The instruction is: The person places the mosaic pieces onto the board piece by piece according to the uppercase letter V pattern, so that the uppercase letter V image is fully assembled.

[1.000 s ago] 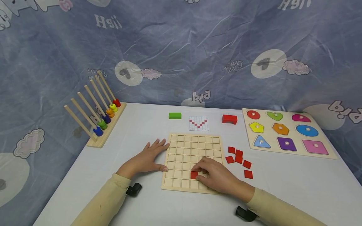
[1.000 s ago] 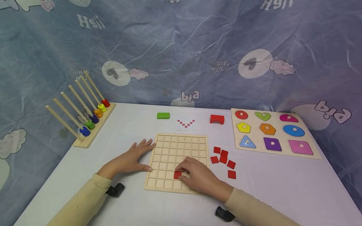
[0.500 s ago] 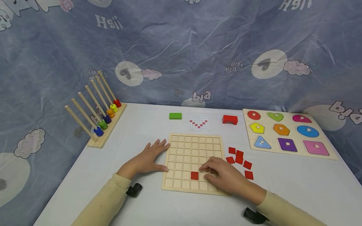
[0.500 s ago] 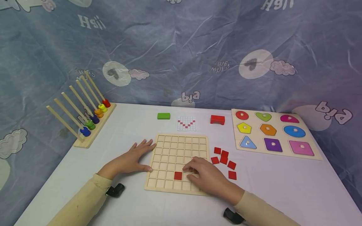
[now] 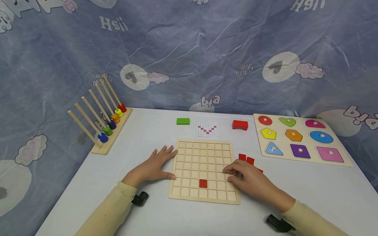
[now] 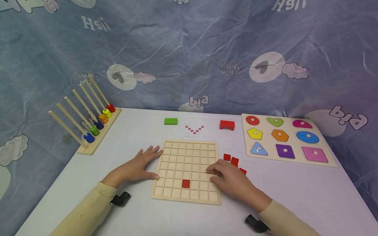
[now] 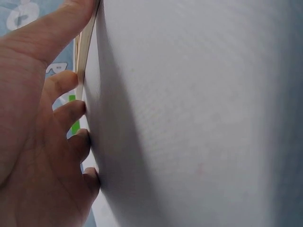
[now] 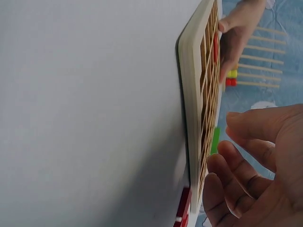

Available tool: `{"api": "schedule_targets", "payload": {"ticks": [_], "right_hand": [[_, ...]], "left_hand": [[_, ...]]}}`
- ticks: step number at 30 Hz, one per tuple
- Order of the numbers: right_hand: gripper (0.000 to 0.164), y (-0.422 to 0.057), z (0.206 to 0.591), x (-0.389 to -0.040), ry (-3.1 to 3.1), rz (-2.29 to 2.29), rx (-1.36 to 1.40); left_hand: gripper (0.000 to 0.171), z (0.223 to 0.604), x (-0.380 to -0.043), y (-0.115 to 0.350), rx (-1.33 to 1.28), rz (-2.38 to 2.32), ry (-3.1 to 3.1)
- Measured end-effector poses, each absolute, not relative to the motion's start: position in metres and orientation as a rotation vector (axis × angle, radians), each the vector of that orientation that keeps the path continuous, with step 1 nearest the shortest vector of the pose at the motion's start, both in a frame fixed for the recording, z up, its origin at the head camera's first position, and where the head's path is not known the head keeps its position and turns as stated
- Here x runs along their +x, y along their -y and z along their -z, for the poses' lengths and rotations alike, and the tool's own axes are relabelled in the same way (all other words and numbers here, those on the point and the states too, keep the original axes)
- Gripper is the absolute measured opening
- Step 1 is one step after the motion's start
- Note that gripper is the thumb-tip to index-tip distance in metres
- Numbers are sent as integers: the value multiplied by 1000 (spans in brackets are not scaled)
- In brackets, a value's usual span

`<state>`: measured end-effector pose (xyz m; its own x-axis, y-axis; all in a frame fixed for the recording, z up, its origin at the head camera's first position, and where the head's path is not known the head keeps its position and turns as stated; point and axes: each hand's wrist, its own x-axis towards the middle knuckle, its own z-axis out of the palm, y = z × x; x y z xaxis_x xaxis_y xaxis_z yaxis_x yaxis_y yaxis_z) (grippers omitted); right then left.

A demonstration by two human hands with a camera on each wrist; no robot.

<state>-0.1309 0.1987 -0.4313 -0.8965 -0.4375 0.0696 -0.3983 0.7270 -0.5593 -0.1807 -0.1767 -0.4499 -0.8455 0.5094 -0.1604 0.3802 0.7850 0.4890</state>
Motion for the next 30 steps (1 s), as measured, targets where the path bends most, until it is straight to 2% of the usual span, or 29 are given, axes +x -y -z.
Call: {"api": "schedule_targets", "payload": {"ticks": [16, 30], "right_hand": [[31, -234, 439, -149, -2959, 815, -572], [28, -240, 444, -156, -2975, 799, -598]], "left_hand": [[104, 452, -181, 177, 692, -658, -2690], [104, 452, -181, 179, 702, -672, -2688]]}}
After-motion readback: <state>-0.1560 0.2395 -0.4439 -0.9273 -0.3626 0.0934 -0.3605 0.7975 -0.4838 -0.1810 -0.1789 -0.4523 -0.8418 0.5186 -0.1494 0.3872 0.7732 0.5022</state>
